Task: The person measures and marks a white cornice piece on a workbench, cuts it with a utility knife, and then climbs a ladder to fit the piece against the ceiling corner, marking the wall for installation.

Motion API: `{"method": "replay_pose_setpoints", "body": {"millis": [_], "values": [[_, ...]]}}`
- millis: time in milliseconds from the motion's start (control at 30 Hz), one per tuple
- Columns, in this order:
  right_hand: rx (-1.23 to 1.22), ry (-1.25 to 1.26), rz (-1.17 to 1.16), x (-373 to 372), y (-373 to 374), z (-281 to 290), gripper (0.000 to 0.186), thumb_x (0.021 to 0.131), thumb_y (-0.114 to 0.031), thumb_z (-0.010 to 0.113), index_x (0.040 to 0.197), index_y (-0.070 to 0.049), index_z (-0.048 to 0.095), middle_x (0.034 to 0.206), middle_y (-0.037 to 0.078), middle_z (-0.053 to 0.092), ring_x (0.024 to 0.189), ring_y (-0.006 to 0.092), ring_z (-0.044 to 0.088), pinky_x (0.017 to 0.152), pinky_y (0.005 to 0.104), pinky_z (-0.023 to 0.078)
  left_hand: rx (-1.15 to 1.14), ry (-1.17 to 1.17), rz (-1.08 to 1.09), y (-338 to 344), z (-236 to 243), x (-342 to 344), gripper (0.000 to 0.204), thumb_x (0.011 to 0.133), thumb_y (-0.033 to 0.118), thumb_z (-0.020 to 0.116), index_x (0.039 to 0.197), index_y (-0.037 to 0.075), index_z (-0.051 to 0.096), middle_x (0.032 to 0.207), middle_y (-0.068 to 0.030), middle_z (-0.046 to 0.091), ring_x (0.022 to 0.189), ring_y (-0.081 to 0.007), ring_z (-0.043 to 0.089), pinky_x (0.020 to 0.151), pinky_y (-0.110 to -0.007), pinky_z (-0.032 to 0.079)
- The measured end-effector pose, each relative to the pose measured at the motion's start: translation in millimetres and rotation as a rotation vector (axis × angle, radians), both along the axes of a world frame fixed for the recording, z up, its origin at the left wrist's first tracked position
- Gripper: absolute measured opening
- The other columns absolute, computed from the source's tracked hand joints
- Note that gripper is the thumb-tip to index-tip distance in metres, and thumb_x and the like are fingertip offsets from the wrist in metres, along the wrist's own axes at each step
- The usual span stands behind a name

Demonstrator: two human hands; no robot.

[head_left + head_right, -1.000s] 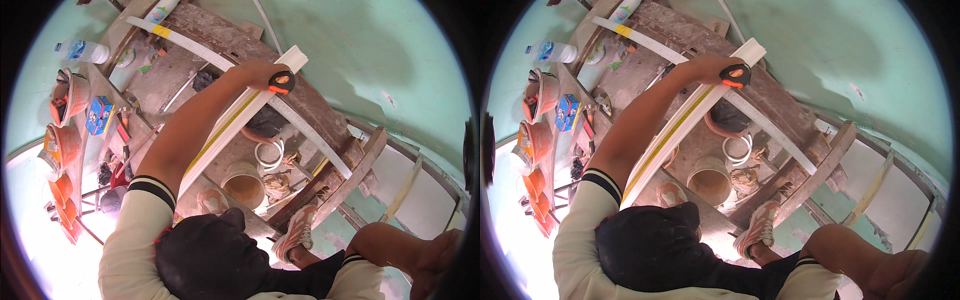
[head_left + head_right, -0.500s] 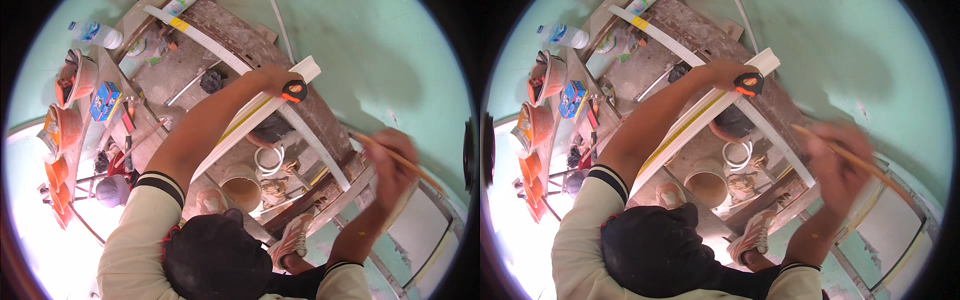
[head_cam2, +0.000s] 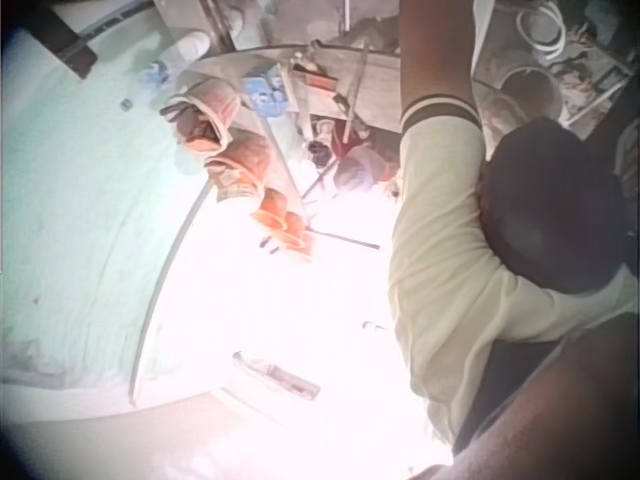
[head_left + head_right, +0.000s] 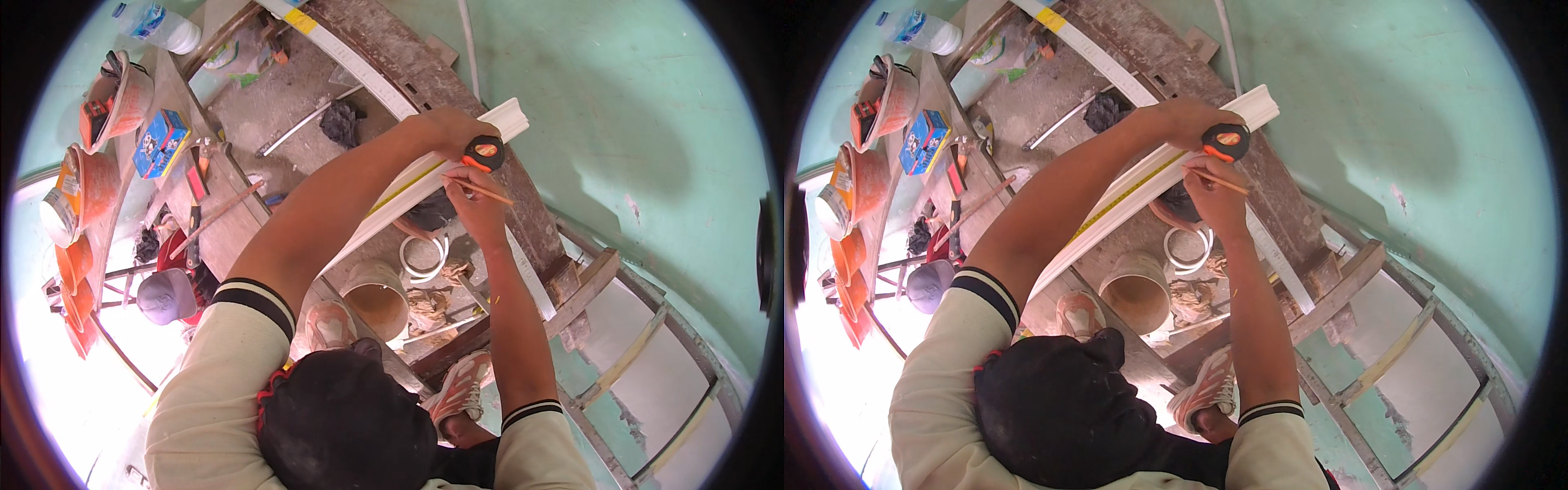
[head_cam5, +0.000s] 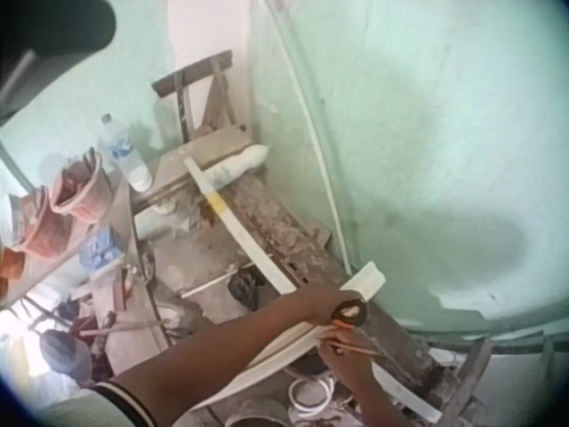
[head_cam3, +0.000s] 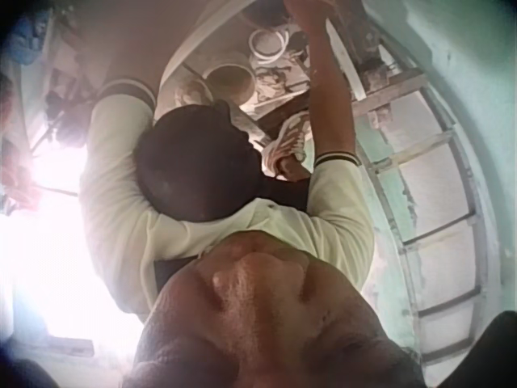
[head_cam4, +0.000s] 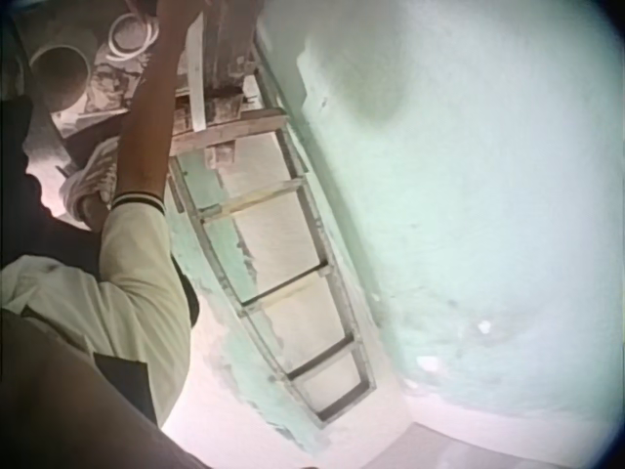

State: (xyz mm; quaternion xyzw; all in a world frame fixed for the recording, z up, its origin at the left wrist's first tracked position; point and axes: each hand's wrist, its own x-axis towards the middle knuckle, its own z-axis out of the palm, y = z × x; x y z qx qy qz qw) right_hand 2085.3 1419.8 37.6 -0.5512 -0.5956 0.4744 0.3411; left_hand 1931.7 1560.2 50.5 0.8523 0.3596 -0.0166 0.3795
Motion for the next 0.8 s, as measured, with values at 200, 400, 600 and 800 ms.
{"method": "replay_pose_setpoints", "body": {"millis": [200,400,600,800], "values": [[0.096,-0.1,0.018,-11,1,-5,0.007,0.096,0.001,0.074,0.103,0.002,0.074,0.1,0.007,0.074,0.089,0.0107,0.069,0.077,0.0271,0.056,-0.022,0.007,0.02,1,-5,-1,0.081,0.083,0.024,0.085,0.156,0.032,0.052,0.128,-0.0135,0.076,0.114,-0.0407,0.074,0.098,-0.05,0.058],[0.141,-0.134,0.032,-16,2,-6,0.007,0.094,0.002,0.074,0.1,0.003,0.072,0.098,0.008,0.072,0.088,0.0118,0.068,0.08,0.029,0.056,-0.018,0.03,0.034,0,-3,-3,0.084,0.081,0.019,0.085,0.156,0.033,0.052,0.13,-0.0134,0.076,0.117,-0.0398,0.073,0.1,-0.05,0.058],[0.169,-0.16,0.045,-12,2,-11,0.007,0.094,0.001,0.076,0.1,0.003,0.073,0.097,0.008,0.072,0.089,0.0119,0.068,0.081,0.0295,0.056,-0.041,0.048,0.031,0,5,-1,0.086,0.081,0.018,0.085,0.158,0.034,0.05,0.131,-0.0133,0.075,0.118,-0.0395,0.072,0.101,-0.05,0.058],[0.164,-0.16,0.057,-12,3,-9,0.007,0.094,-0.001,0.076,0.1,0.002,0.074,0.094,0.008,0.072,0.086,0.013,0.068,0.078,0.0296,0.056,-0.038,0.06,0.032,-2,9,-1,0.087,0.081,0.019,0.086,0.159,0.035,0.049,0.131,-0.0132,0.075,0.118,-0.0395,0.073,0.101,-0.05,0.057]]}}
